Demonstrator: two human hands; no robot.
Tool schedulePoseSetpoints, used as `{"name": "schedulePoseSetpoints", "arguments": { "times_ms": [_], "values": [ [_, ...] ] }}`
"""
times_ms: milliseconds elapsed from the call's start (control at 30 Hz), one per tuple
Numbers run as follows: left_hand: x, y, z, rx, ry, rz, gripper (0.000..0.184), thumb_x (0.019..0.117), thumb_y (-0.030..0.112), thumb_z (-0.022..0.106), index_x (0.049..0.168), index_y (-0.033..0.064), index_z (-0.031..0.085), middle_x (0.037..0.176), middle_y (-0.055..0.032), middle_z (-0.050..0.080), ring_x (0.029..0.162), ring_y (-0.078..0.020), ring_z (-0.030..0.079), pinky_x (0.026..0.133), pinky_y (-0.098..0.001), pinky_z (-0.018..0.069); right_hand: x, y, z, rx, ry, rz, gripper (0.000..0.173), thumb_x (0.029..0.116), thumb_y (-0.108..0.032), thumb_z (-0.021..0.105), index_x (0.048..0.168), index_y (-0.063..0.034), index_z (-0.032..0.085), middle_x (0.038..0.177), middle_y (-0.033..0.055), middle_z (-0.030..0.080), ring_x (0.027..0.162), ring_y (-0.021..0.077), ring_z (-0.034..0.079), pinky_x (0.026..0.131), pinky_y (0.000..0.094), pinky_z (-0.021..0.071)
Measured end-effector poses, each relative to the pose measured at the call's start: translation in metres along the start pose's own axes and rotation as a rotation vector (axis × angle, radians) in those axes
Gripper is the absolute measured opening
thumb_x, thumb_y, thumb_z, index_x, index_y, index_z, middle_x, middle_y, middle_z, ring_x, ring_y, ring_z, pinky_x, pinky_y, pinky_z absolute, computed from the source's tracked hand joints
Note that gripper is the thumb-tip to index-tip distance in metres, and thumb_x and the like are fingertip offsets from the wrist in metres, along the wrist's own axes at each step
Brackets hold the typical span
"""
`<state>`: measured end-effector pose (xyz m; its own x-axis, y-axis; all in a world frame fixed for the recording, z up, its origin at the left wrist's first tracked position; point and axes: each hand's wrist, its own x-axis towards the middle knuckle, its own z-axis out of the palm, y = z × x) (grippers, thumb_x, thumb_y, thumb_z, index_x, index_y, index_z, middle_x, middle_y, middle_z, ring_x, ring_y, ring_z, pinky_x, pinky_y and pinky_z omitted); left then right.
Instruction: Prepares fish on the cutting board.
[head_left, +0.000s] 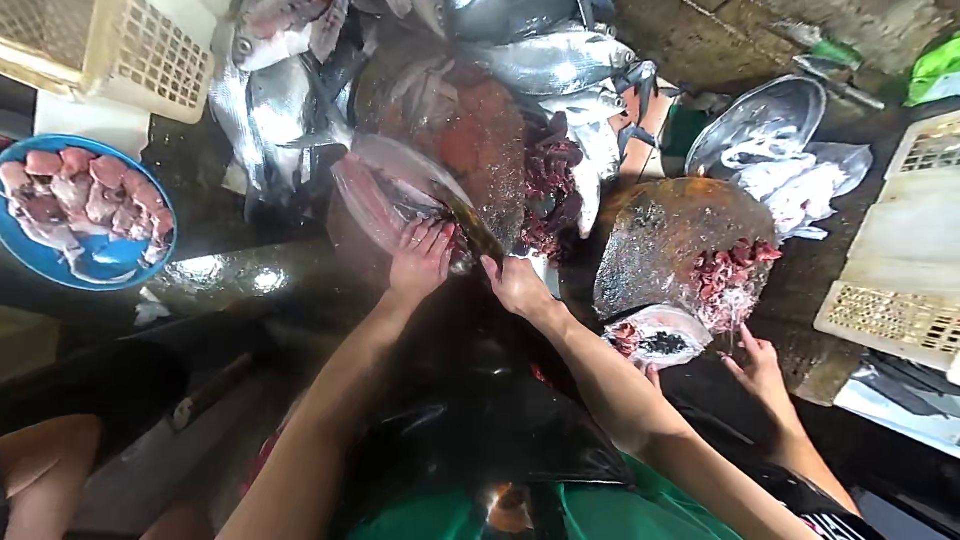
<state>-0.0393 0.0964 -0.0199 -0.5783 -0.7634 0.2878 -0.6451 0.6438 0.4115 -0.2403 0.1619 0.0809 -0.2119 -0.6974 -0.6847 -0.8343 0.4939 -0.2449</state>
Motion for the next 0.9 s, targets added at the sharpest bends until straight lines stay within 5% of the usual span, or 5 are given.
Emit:
{"name": "schedulePoseSetpoints", "arguments": {
  "times_ms": [333,567,733,900],
  "values": [
    [-0.001,0.001,0.000,-0.028,-0.025,-0.006,0.039,0.1043,0.026,0.045,0.133,0.0093,0.066,0.137,-0.0077,0.067,0.137,-0.0267,0.055,0.123,-0.0463,0.0312,0.011,-0.017,-0.009,-0.099,-0.029,0.051,0.071,0.1077,-0.061,0.028,0.101,-0.0013,0.067,0.095,0.0202,0.072,0.094,0.0372,0.074,0.079,0.0566,0.0595],
    [0.000,0.003,-0.005,-0.035,-0.065,-0.015,0.038,0.1035,0.025,0.046,0.129,0.0088,0.069,0.136,-0.0094,0.068,0.137,-0.0281,0.055,0.123,-0.0492,0.0299,0.030,-0.041,-0.037,-0.129,-0.024,0.023,0.077,0.1054,-0.067,0.028,0.097,-0.0009,0.066,0.091,0.0228,0.070,0.087,0.0411,0.073,0.069,0.0605,0.0586],
    [0.000,-0.001,0.000,0.005,-0.064,0.013,0.038,0.1044,0.027,0.045,0.128,0.0109,0.070,0.137,-0.0073,0.067,0.140,-0.0276,0.052,0.125,-0.0487,0.0265,0.084,-0.064,-0.071,-0.188,-0.111,-0.052,0.083,0.1044,-0.069,0.027,0.103,0.0028,0.067,0.104,0.0245,0.070,0.103,0.0407,0.071,0.083,0.0618,0.0575],
    [-0.002,0.001,-0.003,0.010,-0.095,0.007,0.040,0.1046,0.028,0.043,0.129,0.0125,0.070,0.137,-0.0061,0.067,0.142,-0.0276,0.050,0.126,-0.0497,0.0246,0.064,-0.028,-0.059,-0.113,-0.067,-0.048,0.081,0.1044,-0.069,0.029,0.108,0.0024,0.068,0.108,0.0260,0.070,0.105,0.0424,0.070,0.085,0.0633,0.0573]
  ]
}}
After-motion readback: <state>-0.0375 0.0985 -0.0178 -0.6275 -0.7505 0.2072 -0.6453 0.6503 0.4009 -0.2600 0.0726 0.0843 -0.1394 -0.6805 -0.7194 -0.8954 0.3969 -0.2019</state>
